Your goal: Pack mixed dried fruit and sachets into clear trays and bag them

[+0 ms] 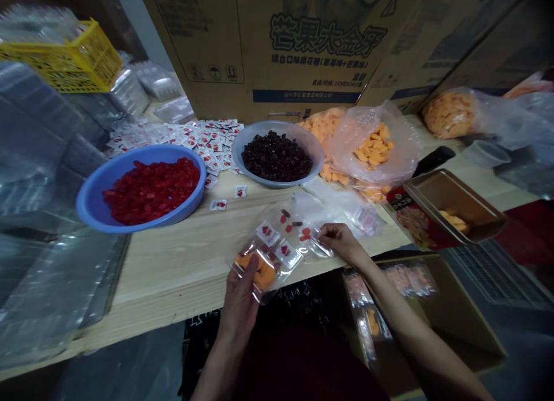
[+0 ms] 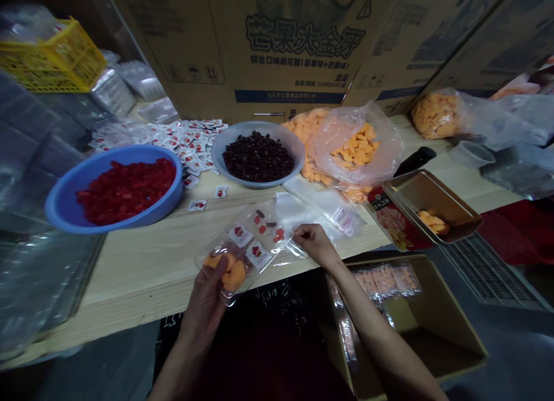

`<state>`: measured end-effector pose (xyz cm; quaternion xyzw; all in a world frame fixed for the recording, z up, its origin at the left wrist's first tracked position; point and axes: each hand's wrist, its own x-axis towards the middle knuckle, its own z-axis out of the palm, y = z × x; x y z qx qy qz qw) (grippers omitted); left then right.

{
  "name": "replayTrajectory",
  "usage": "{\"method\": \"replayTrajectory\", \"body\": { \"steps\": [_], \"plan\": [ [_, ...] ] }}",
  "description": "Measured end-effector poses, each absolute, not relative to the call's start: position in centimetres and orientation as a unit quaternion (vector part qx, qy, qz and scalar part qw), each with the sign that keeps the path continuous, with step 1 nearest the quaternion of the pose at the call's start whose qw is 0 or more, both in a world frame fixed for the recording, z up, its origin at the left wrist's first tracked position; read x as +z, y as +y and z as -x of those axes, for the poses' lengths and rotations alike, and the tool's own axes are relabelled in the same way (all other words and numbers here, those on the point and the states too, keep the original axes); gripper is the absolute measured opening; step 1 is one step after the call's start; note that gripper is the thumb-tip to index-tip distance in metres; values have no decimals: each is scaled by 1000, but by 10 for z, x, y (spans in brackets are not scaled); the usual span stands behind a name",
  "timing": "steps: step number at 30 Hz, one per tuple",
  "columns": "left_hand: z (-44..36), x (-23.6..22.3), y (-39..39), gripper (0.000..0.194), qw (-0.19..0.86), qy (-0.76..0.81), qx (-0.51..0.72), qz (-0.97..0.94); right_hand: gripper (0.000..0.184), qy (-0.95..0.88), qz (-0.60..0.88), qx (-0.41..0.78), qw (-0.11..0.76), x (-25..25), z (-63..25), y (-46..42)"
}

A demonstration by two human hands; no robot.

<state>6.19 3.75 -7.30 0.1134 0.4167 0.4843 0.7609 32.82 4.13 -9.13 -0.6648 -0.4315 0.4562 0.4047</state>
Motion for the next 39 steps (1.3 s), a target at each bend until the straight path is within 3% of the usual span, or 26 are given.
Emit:
{"method": "replayTrajectory", "body": {
  "steps": [9, 24, 39],
  "plan": [
    [-69, -81, 19, 47, 733, 463, 469, -168, 22, -424, 677, 340, 496, -80, -314, 32],
    [-70, -72, 24, 49, 763, 460, 355, -282, 14, -494, 701, 171, 486, -85, -276, 26],
    [-82, -79, 31, 49, 762, 451, 418, -203, 14, -498, 699, 195, 475, -95, -287, 18]
  ]
}}
